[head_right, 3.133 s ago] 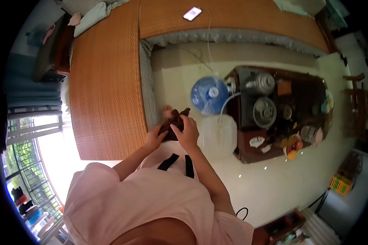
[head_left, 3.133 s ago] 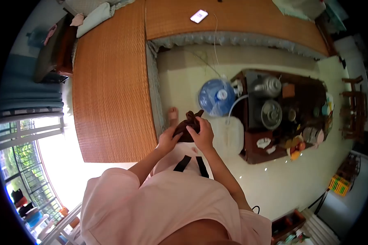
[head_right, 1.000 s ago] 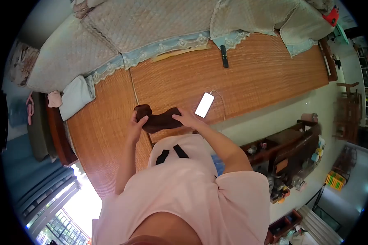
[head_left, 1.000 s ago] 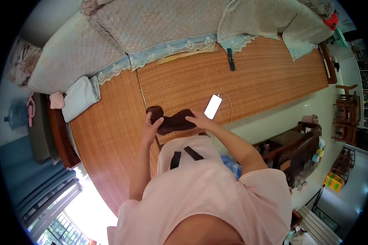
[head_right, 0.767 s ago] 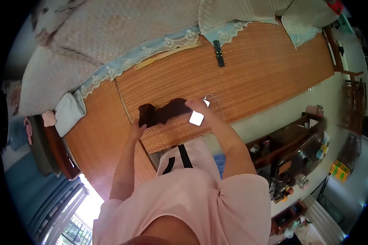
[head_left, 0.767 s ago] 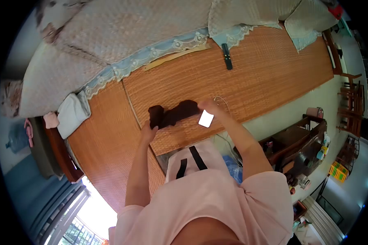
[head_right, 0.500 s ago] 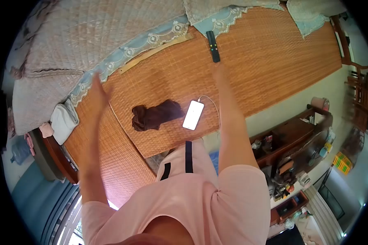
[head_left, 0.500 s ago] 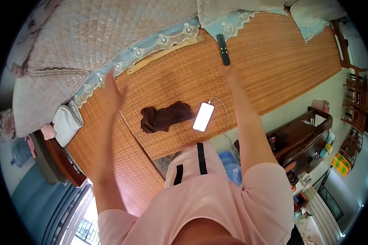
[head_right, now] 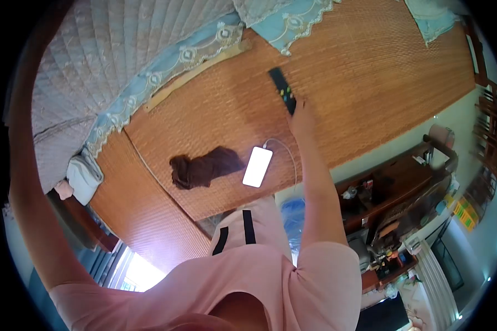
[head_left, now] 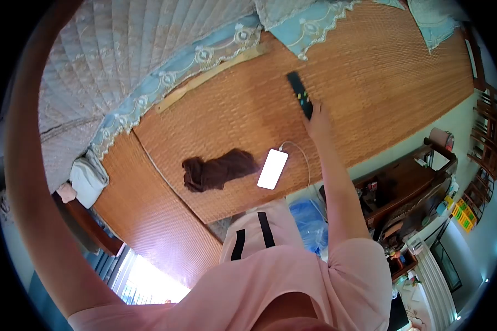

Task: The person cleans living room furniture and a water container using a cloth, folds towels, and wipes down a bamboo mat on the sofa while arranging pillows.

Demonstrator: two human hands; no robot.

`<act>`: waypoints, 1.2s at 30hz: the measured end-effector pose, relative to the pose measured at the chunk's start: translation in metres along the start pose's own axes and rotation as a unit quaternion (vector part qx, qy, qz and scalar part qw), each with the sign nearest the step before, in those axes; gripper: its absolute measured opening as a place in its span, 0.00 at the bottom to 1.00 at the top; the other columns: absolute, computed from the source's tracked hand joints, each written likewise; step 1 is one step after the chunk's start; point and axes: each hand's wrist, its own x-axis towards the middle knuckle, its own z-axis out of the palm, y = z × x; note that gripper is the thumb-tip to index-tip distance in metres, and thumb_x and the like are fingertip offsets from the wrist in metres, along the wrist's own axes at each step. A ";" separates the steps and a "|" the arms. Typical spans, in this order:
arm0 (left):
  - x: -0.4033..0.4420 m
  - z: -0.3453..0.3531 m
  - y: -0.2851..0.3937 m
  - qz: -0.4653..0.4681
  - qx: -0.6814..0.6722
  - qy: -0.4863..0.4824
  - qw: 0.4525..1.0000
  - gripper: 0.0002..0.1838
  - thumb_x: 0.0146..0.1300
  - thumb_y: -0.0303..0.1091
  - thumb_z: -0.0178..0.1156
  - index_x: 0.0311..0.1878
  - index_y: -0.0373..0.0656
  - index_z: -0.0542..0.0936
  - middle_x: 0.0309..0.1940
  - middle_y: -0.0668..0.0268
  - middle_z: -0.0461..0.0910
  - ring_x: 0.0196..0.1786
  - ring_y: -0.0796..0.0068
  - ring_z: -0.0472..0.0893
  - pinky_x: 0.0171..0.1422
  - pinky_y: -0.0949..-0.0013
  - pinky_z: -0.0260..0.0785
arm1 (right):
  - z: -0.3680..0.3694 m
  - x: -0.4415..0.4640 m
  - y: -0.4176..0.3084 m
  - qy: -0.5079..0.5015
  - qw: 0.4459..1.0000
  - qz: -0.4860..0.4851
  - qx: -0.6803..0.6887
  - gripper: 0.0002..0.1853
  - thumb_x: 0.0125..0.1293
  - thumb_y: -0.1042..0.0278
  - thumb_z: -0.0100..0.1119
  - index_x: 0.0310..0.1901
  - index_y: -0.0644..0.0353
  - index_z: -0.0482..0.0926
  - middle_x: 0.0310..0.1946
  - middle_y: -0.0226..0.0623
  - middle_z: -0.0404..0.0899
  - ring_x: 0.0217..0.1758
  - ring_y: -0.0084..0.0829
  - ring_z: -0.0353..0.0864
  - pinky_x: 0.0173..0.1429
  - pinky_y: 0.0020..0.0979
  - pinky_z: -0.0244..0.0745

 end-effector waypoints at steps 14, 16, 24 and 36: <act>-0.005 0.151 -0.072 -0.026 0.006 -0.027 0.999 0.26 0.68 0.32 0.50 0.69 0.48 0.61 0.52 0.58 0.75 0.42 0.67 0.78 0.46 0.69 0.71 | 0.047 0.293 -0.187 0.111 0.828 0.215 0.507 0.42 0.63 0.54 0.52 0.71 0.68 0.46 0.70 0.54 0.51 0.73 0.47 0.51 0.74 0.40 0.47; -0.008 0.152 -0.068 -0.054 0.178 -0.229 0.956 0.26 0.70 0.31 0.45 0.71 0.52 0.59 0.49 0.63 0.78 0.37 0.75 0.79 0.41 0.76 0.71 | 0.047 0.306 -0.225 0.114 0.679 0.249 0.681 0.38 0.66 0.54 0.45 0.72 0.61 0.45 0.70 0.47 0.55 0.70 0.45 0.58 0.70 0.43 0.55; -0.036 0.171 -0.107 -0.057 0.041 -0.042 0.997 0.22 0.69 0.33 0.48 0.66 0.48 0.64 0.49 0.62 0.78 0.41 0.72 0.78 0.44 0.72 0.70 | 0.011 0.341 -0.171 -0.081 0.602 0.212 0.766 0.50 0.60 0.20 0.27 0.71 0.55 0.51 0.68 0.39 0.61 0.68 0.41 0.62 0.65 0.50 0.62; -0.020 0.129 -0.081 -0.070 -0.084 0.052 0.993 0.17 0.67 0.35 0.54 0.56 0.40 0.73 0.49 0.57 0.78 0.46 0.64 0.77 0.49 0.63 0.68 | 0.011 0.357 -0.151 -0.045 0.767 0.192 0.610 0.39 0.68 0.32 0.34 0.63 0.61 0.66 0.57 0.39 0.72 0.57 0.36 0.72 0.58 0.40 0.66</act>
